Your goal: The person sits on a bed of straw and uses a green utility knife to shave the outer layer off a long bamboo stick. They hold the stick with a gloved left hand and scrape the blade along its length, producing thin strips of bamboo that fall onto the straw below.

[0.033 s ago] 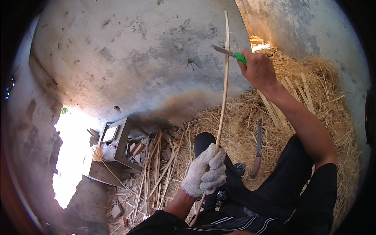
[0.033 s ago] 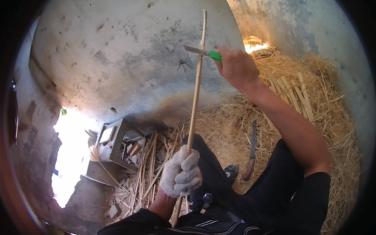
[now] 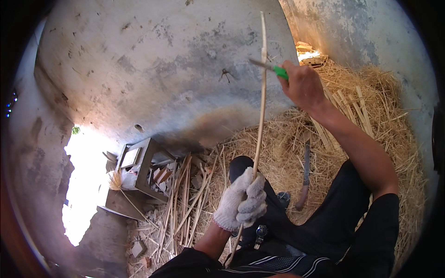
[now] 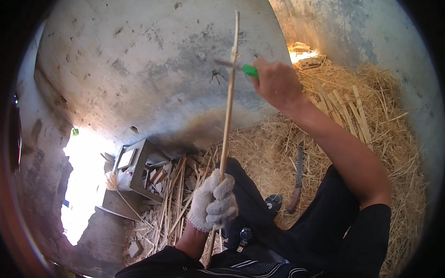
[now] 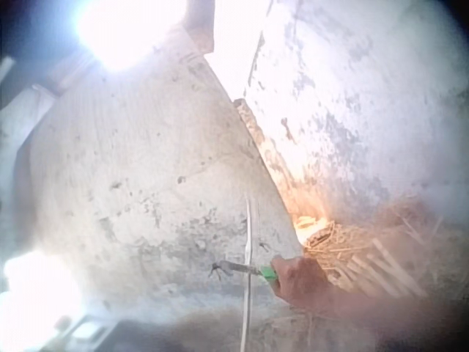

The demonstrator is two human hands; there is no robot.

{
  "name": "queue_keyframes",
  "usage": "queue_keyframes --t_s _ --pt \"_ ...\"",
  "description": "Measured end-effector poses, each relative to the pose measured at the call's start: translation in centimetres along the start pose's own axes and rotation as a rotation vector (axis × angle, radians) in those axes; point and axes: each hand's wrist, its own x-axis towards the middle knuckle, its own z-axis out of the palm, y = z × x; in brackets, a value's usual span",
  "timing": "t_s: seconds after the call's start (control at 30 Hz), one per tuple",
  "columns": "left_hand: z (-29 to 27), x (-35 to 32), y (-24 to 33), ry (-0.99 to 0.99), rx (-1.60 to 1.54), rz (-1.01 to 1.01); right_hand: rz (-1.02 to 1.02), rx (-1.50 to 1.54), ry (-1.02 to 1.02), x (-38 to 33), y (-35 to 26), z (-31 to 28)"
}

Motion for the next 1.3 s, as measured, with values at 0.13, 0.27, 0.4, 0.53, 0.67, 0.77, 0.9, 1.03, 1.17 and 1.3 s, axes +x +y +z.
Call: queue_keyframes --t_s 0.13,0.27,0.4,0.53,0.67,0.77,0.9,1.03,1.17,1.3 --pt "0.3 0.2 1.3 0.106 0.092 0.15 -0.357 0.184 -0.067 -1.4 -3.6 0.4" --pt "0.6 -0.6 0.3 0.168 0.209 0.129 -0.062 0.012 -0.094 -0.4 -2.0 1.4" --pt "0.1 -1.7 -3.0 0.239 0.355 0.011 0.114 -0.355 0.103 0.8 6.4 -1.5" --pt "-0.3 -1.4 -3.1 0.318 0.35 -0.027 0.155 -0.466 -0.008 -0.7 8.1 1.9" --pt "-0.9 -0.8 -3.1 0.297 0.174 -0.092 0.138 -0.574 -0.053 -2.6 11.3 5.3" --pt "-1.2 -2.3 -3.5 0.299 0.214 -0.107 0.433 -0.656 -0.169 -2.6 13.1 5.9" --pt "-2.8 -10.3 -6.7 0.394 0.667 -0.103 1.082 -0.676 -0.333 -9.4 23.3 1.9" --pt "-7.7 -13.2 -4.1 0.737 0.516 0.016 1.209 -0.569 -0.394 -8.9 23.8 -3.8" --pt "-10.0 -11.2 -2.5 0.678 0.692 0.13 0.87 -0.15 -0.496 -6.5 20.8 -1.3" --pt "-9.1 -7.3 -2.3 0.507 0.813 0.123 0.873 0.618 -0.573 -1.2 4.3 -2.1"
